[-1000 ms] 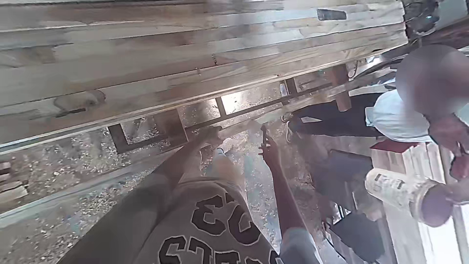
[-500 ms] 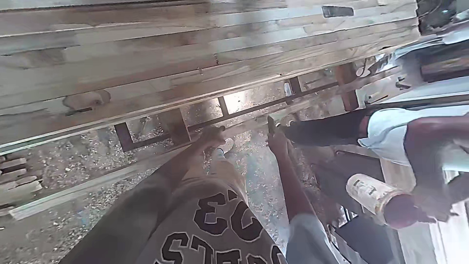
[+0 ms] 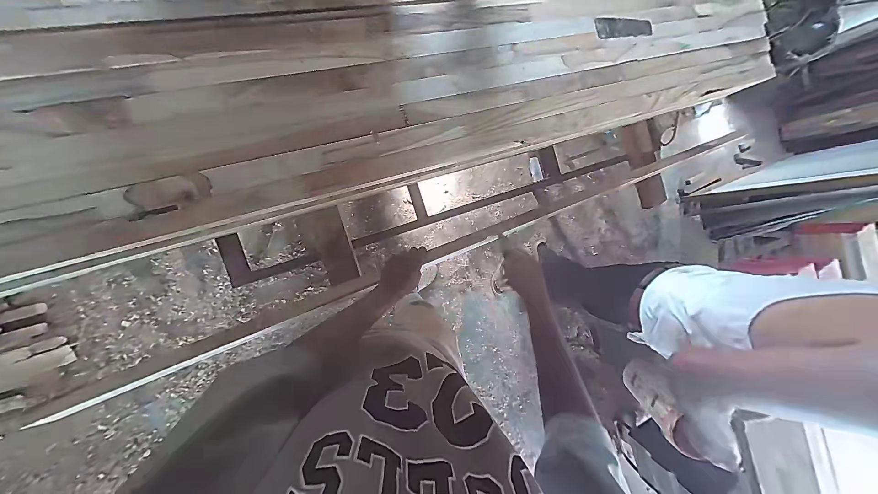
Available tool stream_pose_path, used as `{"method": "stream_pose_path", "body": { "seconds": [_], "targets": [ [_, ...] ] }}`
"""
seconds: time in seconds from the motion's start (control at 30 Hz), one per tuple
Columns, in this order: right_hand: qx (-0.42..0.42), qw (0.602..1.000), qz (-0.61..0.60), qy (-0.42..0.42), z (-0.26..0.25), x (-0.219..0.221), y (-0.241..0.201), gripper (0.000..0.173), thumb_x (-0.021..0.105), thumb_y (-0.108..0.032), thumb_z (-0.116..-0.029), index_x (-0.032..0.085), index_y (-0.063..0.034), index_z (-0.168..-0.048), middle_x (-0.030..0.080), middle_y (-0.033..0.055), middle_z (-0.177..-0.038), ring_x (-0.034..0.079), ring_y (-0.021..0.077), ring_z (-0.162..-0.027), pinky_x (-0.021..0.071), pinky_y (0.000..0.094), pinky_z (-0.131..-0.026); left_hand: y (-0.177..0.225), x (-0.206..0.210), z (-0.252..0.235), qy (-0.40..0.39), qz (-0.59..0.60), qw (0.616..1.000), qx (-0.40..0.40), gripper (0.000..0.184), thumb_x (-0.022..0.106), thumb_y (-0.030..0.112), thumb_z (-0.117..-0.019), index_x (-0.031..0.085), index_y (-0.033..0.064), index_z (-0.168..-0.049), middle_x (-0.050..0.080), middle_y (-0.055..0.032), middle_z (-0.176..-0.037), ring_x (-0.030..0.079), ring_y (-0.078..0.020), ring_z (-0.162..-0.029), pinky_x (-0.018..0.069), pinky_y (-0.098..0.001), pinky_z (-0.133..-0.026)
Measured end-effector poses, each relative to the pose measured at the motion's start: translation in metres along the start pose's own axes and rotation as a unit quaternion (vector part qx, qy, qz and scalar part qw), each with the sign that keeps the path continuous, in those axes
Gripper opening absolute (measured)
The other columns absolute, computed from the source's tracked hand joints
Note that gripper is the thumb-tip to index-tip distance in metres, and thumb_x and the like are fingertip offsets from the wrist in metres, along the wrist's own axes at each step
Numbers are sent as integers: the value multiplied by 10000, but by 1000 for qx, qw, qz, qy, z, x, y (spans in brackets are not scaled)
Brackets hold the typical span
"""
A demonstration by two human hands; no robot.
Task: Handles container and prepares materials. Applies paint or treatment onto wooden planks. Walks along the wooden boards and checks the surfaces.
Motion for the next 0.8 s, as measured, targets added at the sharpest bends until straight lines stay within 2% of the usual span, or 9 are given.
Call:
{"method": "stream_pose_path", "body": {
  "seconds": [0.13, 0.23, 0.33, 0.47, 0.53, 0.6, 0.63, 0.7, 0.8],
  "targets": [
    [45, 994, 97, -1, -11, -8, -21, 367, 581, -207, -975, 625, -14, -1285, 683, 224, -1187, 686, 355, -1071, 537, 563, -934, 4, 16, 6, 42, -41, 997, 41, 484, 586, 6, -961, 499, 45, -1435, 589, -246, -1352, 598, -460, -1216, 519, -607, -946],
    [39, 992, 100, -72, 17, 34, -46, 399, 563, -187, -985, 562, -20, -1347, 680, 216, -1154, 719, 322, -968, 582, 524, -864, 2, 12, 7, 37, -26, 998, 41, 500, 557, -18, -952, 500, 59, -1443, 593, -228, -1357, 601, -442, -1221, 514, -603, -952],
    [16, 991, 90, -99, 43, 59, -42, 399, 521, -192, -1021, 556, -51, -1392, 683, 208, -1173, 738, 305, -927, 609, 503, -839, -6, 12, 8, 15, 10, 998, 54, 509, 571, 137, -967, 485, 55, -1462, 590, -233, -1355, 614, -443, -1201, 526, -614, -920],
    [-4, 992, 115, 45, 37, 54, -37, 534, 517, -175, -1032, 427, -110, -1554, 585, 256, -1351, 658, 374, -1144, 542, 512, -979, -37, -3, 1, -108, 91, 990, 30, 629, 695, 393, -908, 512, 107, -1437, 630, -233, -1315, 619, -441, -1214, 498, -683, -949],
    [4, 988, 139, 71, 31, 64, -33, 588, 525, -163, -1023, 379, -163, -1593, 534, 251, -1433, 663, 379, -1143, 561, 515, -951, -59, -8, 14, -160, 170, 972, 34, 588, 741, 410, -914, 581, 79, -1373, 673, -193, -1214, 661, -355, -1101, 530, -590, -917],
    [34, 982, 185, 28, 36, 69, -33, 656, 558, -124, -979, 339, -170, -1597, 469, 264, -1479, 681, 390, -1096, 585, 527, -896, -76, -1, 18, -204, 267, 942, 13, 402, 680, 366, -964, 631, 100, -1261, 724, -70, -988, 697, -174, -767, 594, -375, -680],
    [46, 979, 197, 5, 42, 67, -33, 669, 587, -115, -953, 362, -160, -1582, 456, 278, -1485, 677, 411, -1092, 583, 546, -887, -78, -2, 18, -215, 291, 932, 2, 360, 680, 345, -965, 644, 92, -1219, 720, -52, -900, 666, -141, -658, 571, -329, -613],
    [52, 979, 194, -14, 49, 58, -32, 567, 578, -136, -966, 463, -124, -1521, 486, 285, -1466, 648, 440, -1141, 549, 581, -927, -78, -3, 15, -228, 264, 937, -1, 386, 712, 347, -955, 646, 72, -1219, 685, -79, -877, 612, -169, -649, 534, -374, -632],
    [49, 984, 171, 28, 32, 44, -43, 544, 509, -161, -1011, 434, -130, -1549, 522, 262, -1440, 645, 401, -1176, 549, 536, -961, -75, -1, 11, -226, 243, 944, -6, 431, 748, 354, -917, 642, 76, -1229, 664, -123, -939, 620, -223, -729, 538, -448, -685]
  ]
}}
Point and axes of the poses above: each hand's wrist, its own z-axis away from the middle knuckle, its own x-axis out of the palm, y = z × x, the point moved 3 cm from there along -z, towards the middle knuckle
